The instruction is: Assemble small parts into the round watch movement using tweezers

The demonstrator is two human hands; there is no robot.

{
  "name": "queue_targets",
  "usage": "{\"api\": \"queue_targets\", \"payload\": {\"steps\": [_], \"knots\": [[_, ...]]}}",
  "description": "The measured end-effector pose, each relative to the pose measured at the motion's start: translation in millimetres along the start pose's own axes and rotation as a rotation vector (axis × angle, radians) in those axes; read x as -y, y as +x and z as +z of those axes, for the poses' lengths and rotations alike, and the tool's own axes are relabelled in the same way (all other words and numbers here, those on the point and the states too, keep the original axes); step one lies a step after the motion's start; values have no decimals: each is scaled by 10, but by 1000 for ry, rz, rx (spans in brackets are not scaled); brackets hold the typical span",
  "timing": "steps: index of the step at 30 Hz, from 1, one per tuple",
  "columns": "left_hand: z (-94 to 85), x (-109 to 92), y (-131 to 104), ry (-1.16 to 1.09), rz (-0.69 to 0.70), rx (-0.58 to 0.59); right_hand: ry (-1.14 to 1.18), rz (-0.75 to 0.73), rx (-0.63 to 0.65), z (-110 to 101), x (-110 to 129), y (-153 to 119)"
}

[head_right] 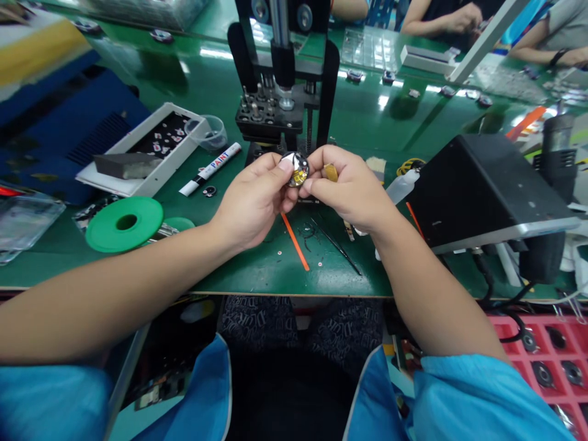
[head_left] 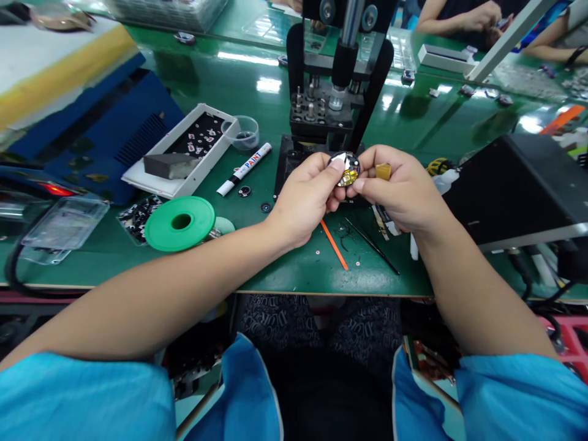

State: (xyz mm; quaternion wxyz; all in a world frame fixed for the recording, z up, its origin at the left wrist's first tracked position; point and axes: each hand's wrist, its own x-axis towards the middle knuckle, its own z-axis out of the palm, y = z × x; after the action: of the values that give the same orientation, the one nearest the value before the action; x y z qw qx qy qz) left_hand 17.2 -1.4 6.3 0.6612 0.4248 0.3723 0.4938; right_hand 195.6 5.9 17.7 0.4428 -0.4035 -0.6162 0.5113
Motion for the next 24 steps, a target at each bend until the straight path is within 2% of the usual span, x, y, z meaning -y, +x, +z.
{"api": "queue_targets", "payload": {"steps": [13,24], "knots": [[-1,-14,-2,9,44,33,-40,-1,-70,11,25,15],[4,-15,-10,30,11,4,-32,-26,-17,-19,-14,10]]}}
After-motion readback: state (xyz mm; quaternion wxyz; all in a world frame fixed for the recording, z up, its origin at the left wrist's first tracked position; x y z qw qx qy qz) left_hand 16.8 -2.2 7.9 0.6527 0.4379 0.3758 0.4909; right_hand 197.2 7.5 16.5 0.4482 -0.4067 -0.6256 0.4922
